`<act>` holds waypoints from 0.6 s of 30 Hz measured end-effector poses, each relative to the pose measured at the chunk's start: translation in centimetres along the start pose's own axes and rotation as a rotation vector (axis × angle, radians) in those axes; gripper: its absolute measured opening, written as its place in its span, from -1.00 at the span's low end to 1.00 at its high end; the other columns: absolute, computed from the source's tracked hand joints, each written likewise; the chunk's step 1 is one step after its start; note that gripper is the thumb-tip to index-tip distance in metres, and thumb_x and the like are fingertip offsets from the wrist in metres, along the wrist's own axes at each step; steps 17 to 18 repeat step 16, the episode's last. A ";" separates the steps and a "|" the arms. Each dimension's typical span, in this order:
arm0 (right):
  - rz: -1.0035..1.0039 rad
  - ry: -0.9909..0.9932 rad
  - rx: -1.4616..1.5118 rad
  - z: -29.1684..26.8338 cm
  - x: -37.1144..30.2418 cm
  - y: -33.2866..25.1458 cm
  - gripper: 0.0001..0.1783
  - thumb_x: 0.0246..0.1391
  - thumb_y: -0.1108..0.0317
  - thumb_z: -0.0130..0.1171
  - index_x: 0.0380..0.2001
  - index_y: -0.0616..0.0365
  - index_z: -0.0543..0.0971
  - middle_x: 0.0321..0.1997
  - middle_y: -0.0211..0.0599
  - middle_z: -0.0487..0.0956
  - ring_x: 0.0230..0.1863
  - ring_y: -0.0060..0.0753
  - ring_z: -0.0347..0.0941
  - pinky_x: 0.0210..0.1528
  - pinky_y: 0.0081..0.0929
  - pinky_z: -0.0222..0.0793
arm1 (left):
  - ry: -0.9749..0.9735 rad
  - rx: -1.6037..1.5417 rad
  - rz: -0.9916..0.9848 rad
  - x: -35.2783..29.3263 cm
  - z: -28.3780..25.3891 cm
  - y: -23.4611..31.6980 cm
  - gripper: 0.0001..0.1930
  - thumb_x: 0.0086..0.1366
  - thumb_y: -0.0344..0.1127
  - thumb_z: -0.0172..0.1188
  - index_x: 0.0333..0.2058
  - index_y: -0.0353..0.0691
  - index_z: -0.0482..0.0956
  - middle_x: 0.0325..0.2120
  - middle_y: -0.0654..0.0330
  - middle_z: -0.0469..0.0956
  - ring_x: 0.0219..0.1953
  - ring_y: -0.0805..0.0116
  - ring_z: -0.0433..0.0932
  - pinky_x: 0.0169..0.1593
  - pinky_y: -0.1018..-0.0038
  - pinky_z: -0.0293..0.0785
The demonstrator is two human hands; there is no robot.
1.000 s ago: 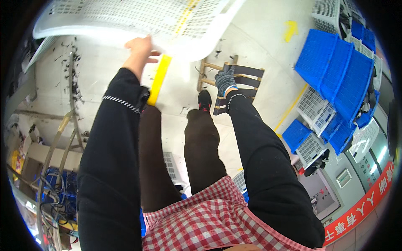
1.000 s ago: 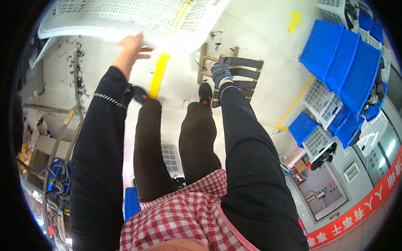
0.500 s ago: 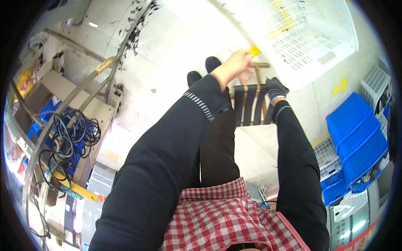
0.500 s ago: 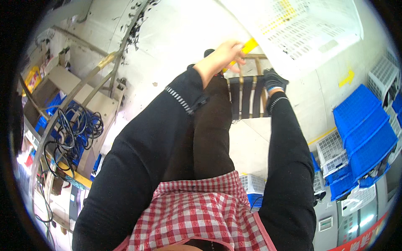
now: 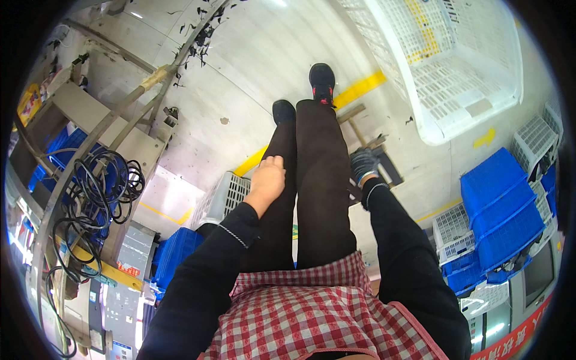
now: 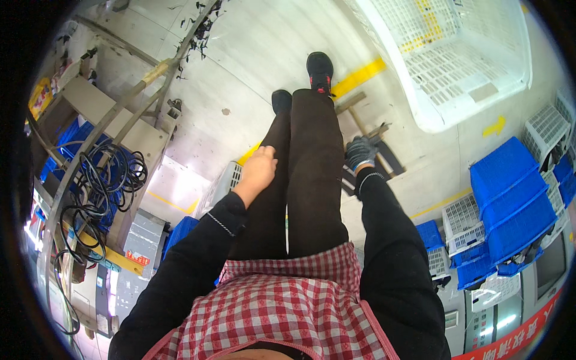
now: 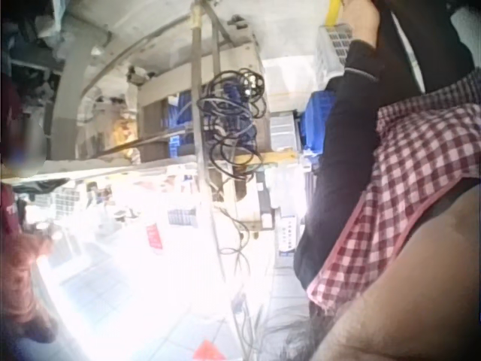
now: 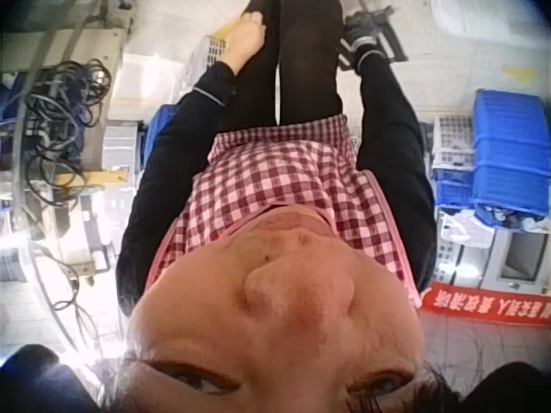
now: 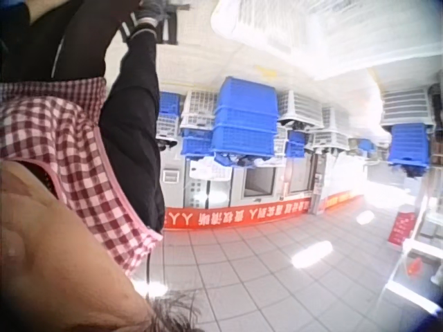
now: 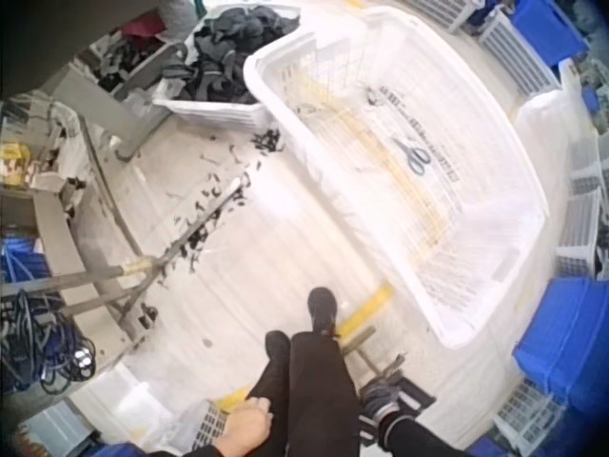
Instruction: The person uses shears to trim excess fabric from black shoe parts, then places the trimmed pieces into a white basket. The person then carries a blue basket filled with shoe parts across the factory floor and sets it down near other baskets.
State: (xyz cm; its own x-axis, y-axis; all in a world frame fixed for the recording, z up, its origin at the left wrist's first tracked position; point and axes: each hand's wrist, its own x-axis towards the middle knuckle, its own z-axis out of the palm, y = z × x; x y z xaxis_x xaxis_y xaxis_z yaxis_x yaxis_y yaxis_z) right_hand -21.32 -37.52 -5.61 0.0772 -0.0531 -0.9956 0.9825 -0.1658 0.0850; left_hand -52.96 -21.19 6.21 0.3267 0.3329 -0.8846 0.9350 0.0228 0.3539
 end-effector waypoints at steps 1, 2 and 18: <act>0.003 0.002 0.085 0.9 0.0 -1.4 -0.68 0.21 0.09 0.03 -0.10 -0.13 0.67 0.12 -0.20 0.57 0.16 -0.01 0.46 0.17 0.18 0.34 | -0.078 0.162 0.012 0.7 -0.4 0.8 -0.79 0.26 -0.31 0.19 -0.17 -0.23 0.48 -0.22 0.04 0.53 -0.11 0.05 0.55 -0.07 0.13 0.48; 0.012 0.007 0.163 1.6 0.3 -2.4 -0.67 0.21 0.08 0.04 -0.11 -0.11 0.68 0.11 -0.19 0.58 0.14 -0.02 0.48 0.17 0.14 0.35 | -0.125 0.170 0.031 1.2 -0.5 1.5 -0.79 0.26 -0.30 0.19 -0.17 -0.22 0.48 -0.22 0.06 0.53 -0.12 0.07 0.54 -0.07 0.15 0.48; -0.017 -0.496 -0.206 -0.8 -5.0 4.5 -0.43 0.23 -0.11 0.00 0.23 -0.15 0.49 0.29 -0.06 0.46 0.43 -0.23 0.23 0.34 0.14 0.15 | -0.016 -0.104 0.110 8.3 -1.4 2.7 -0.84 0.25 -0.41 0.05 -0.19 -0.25 0.46 -0.26 0.05 0.57 -0.14 0.05 0.58 -0.11 0.17 0.49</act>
